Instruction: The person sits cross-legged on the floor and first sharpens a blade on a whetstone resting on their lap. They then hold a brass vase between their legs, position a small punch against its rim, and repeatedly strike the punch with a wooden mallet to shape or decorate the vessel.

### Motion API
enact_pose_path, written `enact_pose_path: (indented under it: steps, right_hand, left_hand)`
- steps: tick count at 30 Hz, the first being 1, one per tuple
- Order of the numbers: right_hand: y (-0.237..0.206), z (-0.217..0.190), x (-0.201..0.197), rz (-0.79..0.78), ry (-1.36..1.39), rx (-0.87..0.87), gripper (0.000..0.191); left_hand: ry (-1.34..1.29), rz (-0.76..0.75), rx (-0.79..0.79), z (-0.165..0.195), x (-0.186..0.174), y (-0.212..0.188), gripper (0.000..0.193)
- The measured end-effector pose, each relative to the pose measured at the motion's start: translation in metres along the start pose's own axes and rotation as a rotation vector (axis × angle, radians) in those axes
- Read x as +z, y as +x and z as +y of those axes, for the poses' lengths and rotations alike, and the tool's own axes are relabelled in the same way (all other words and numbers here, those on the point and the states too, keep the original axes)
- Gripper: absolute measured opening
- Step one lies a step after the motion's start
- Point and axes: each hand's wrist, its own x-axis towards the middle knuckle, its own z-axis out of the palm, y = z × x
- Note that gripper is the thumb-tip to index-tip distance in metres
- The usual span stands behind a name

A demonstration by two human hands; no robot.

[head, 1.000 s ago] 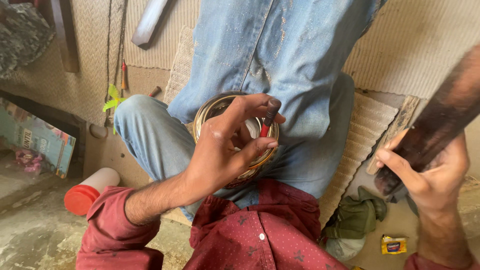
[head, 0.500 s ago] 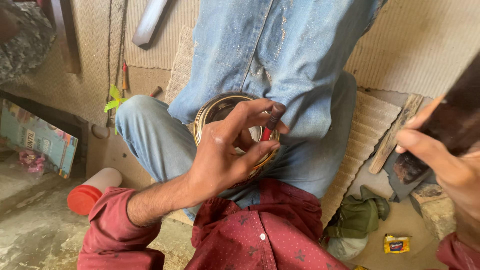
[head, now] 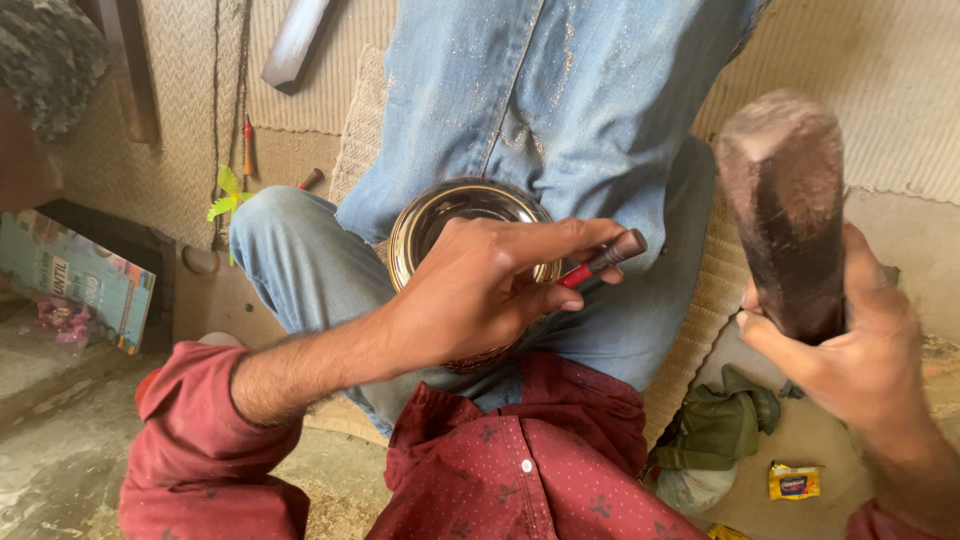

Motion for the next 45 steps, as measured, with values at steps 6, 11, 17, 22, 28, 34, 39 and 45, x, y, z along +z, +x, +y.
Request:
enact_pose_path:
  steps: [6,11,17,22,28,34,39,45]
  right_hand:
    - [-0.033,0.015,0.031,0.102,0.225,0.061,0.062]
    - [-0.057,0.019,0.058,0.164,0.564,0.189,0.061]
    - [-0.079,0.019,0.083,0.271,0.653,0.190,0.067]
    - [-0.090,0.024,0.093,0.414,0.613,0.086,0.083]
    - [-0.092,0.024,0.098,0.371,0.384,0.120,0.084]
    - [-0.097,0.020,0.111,0.459,0.469,0.102,0.083]
    - [-0.110,0.027,0.126,0.501,0.124,-0.054,0.071]
    - [-0.121,0.043,0.130,0.482,0.113,-0.047,0.071]
  left_hand:
    - [0.081,-0.138,-0.039,0.004,-0.003,0.014,0.061]
    - [0.094,-0.221,-0.028,0.004,-0.003,0.022,0.061]
    - [0.069,-0.295,0.082,-0.005,-0.003,0.025,0.063]
    - [-0.013,-0.393,0.084,-0.007,-0.004,0.026,0.062]
    - [0.019,-0.498,0.059,-0.008,-0.004,0.034,0.067]
    - [0.063,-0.563,0.118,-0.007,-0.003,0.039,0.067]
    - [0.034,-0.651,0.131,-0.008,-0.004,0.043,0.063]
    - [0.007,-0.694,0.180,-0.009,-0.005,0.047,0.064]
